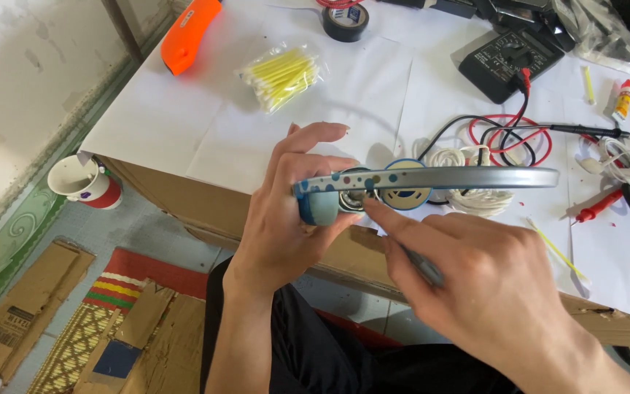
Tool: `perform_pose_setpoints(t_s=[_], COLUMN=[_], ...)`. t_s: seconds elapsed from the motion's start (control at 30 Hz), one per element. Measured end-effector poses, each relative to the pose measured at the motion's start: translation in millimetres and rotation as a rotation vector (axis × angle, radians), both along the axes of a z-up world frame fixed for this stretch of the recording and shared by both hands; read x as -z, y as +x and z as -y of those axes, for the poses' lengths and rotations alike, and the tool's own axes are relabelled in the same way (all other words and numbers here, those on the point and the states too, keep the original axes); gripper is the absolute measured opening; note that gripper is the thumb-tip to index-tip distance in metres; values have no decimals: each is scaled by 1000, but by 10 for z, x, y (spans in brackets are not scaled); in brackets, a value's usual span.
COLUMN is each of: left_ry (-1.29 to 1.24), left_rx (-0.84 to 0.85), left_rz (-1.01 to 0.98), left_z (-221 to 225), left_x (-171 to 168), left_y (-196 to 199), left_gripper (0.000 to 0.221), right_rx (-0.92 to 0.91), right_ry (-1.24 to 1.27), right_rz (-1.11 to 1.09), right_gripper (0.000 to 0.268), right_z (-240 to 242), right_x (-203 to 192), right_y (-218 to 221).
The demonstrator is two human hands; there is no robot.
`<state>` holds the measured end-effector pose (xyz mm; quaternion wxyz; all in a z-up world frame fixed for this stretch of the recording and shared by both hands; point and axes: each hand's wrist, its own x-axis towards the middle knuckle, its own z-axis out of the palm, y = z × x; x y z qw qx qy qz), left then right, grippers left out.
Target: Cleaning and inspecting the speaker components of a headset using a cotton swab and a small tool.
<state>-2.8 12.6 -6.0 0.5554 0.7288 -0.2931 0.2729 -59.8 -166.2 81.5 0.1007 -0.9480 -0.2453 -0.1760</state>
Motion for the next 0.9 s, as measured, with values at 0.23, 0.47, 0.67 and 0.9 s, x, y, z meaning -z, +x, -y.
perform_pose_setpoints(t_s=[0.23, 0.47, 0.67, 0.9], left_ry=[1, 19, 85, 265], left_rx=[11, -42, -84, -46], left_rz=[0, 48, -25, 0], left_z=[0, 30, 24, -12], left_x=[3, 29, -34, 43], left_y=[-3, -31, -73, 134], left_gripper=[62, 59, 62, 94], right_rx=[35, 24, 5, 36], right_ry=[-11, -32, -17, -86], right_rz=[-41, 58, -40, -176], right_gripper=[38, 37, 37, 39], right_z=[17, 100, 208, 325], right_x=[4, 110, 78, 41], right_y=[-70, 26, 72, 143])
